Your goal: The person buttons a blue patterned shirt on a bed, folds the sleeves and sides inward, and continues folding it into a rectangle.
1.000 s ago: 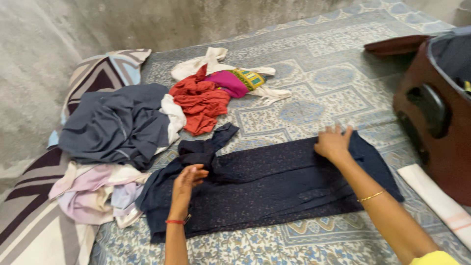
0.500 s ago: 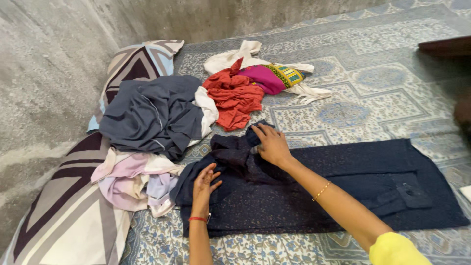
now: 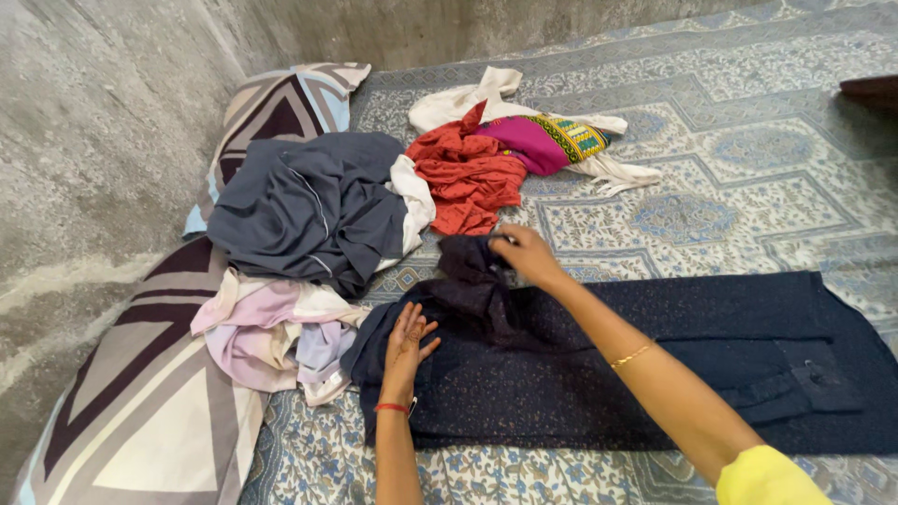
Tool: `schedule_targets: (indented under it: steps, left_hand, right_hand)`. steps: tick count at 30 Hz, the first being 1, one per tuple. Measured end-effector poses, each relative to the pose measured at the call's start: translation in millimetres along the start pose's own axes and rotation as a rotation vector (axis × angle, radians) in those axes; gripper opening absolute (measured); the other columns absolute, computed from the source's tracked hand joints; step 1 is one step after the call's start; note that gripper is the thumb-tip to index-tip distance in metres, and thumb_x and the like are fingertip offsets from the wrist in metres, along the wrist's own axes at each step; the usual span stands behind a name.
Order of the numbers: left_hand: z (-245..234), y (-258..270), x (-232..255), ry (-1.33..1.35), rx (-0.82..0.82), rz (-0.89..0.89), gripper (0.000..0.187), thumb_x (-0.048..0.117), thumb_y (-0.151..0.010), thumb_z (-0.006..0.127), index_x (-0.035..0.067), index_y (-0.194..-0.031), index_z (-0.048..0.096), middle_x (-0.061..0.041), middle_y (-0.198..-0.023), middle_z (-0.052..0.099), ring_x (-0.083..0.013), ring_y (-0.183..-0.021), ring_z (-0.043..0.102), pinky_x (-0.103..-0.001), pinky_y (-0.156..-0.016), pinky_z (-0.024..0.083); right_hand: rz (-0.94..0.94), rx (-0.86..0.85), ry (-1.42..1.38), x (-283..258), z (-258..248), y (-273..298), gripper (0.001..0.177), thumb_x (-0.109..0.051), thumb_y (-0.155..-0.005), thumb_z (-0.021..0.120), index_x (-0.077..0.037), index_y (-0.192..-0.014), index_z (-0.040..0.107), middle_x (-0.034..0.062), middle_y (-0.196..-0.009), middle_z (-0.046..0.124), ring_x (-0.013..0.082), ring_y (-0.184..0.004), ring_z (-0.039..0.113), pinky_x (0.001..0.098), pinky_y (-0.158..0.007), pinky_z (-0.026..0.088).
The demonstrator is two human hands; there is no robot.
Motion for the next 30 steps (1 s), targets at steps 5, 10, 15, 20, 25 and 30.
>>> schedule_targets:
  steps: [5, 10, 15, 20, 25, 30]
  left_hand:
    - [-1.3, 3.6, 4.4, -0.080, 0.026, 0.022, 0.063, 0.033, -0.103, 0.046, 0.011, -0.159, 0.029, -0.011, -0.161, 0.040, -0.0258, -0.134, 0.055, -0.041, -0.100, 0.054]
    - [-12.5, 7.5, 2.8, 0.042, 0.117, 0.037, 0.065, 0.051, -0.103, 0.039, 0.011, -0.154, 0.035, -0.013, -0.157, 0.050, -0.0298, -0.129, 0.060, -0.042, -0.097, 0.054]
    - [-13.8, 0.5, 2.5, 0.071, 0.139, 0.034, 0.070, 0.056, -0.100, 0.043, 0.010, -0.152, 0.035, -0.012, -0.152, 0.052, -0.0309, -0.121, 0.065, -0.042, -0.089, 0.061]
    - [-6.5, 6.7, 16.0, -0.035, 0.182, 0.021, 0.075, 0.045, -0.095, 0.062, 0.013, -0.153, 0.026, -0.016, -0.139, 0.059, -0.0282, -0.107, 0.068, -0.039, -0.077, 0.062]
    - [-0.5, 12.4, 35.4, -0.087, 0.199, 0.090, 0.080, 0.039, -0.092, 0.066, 0.016, -0.155, 0.023, -0.015, -0.136, 0.064, -0.0195, -0.093, 0.064, -0.033, -0.065, 0.060]
    - [10.7, 13.5, 53.0, -0.379, 0.226, 0.134, 0.077, 0.032, -0.090, 0.072, 0.017, -0.154, 0.033, -0.011, -0.129, 0.069, -0.0150, -0.086, 0.066, -0.028, -0.062, 0.059]
  right_hand:
    - [0.180, -0.250, -1.082, -40.3, -8.0, 42.8, 0.029, -0.023, -0.094, 0.062, -0.004, -0.116, 0.063, 0.0025, -0.111, 0.069, 0.0155, -0.107, 0.063, 0.0357, -0.099, 0.047]
    - [0.068, -0.802, -1.520, -117.0, -13.9, 126.2, 0.028, -0.022, -0.107, 0.063, 0.005, -0.115, 0.063, 0.0131, -0.109, 0.072, 0.0238, -0.105, 0.067, 0.0404, -0.099, 0.050]
    - [0.140, -1.128, -0.926, -101.9, 38.1, 191.6, 0.034, -0.027, -0.094, 0.068, 0.005, -0.107, 0.069, 0.0129, -0.108, 0.074, 0.0208, -0.105, 0.070, 0.0352, -0.100, 0.052]
    - [0.224, -1.325, -0.856, -70.7, 83.2, 255.0, 0.035, -0.022, -0.100, 0.071, 0.012, -0.110, 0.069, 0.0151, -0.103, 0.071, 0.0194, -0.098, 0.066, 0.0312, -0.093, 0.051]
    - [0.349, -1.520, -1.278, -98.4, 92.1, 308.8, 0.033, -0.025, -0.094, 0.069, 0.006, -0.104, 0.064, 0.0203, -0.102, 0.076, 0.0268, -0.090, 0.076, 0.0342, -0.085, 0.059]
    - [0.470, -1.502, -1.303, -89.0, 120.9, 328.3, 0.033, -0.024, -0.102, 0.068, 0.009, -0.108, 0.062, 0.0245, -0.102, 0.073, 0.0263, -0.089, 0.073, 0.0329, -0.087, 0.056]
Point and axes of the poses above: each hand's wrist, its own y-axis away from the middle knuckle, its own z-axis out of the palm, x = y × z, the point moved 10 cm from there along -y, towards the middle knuckle
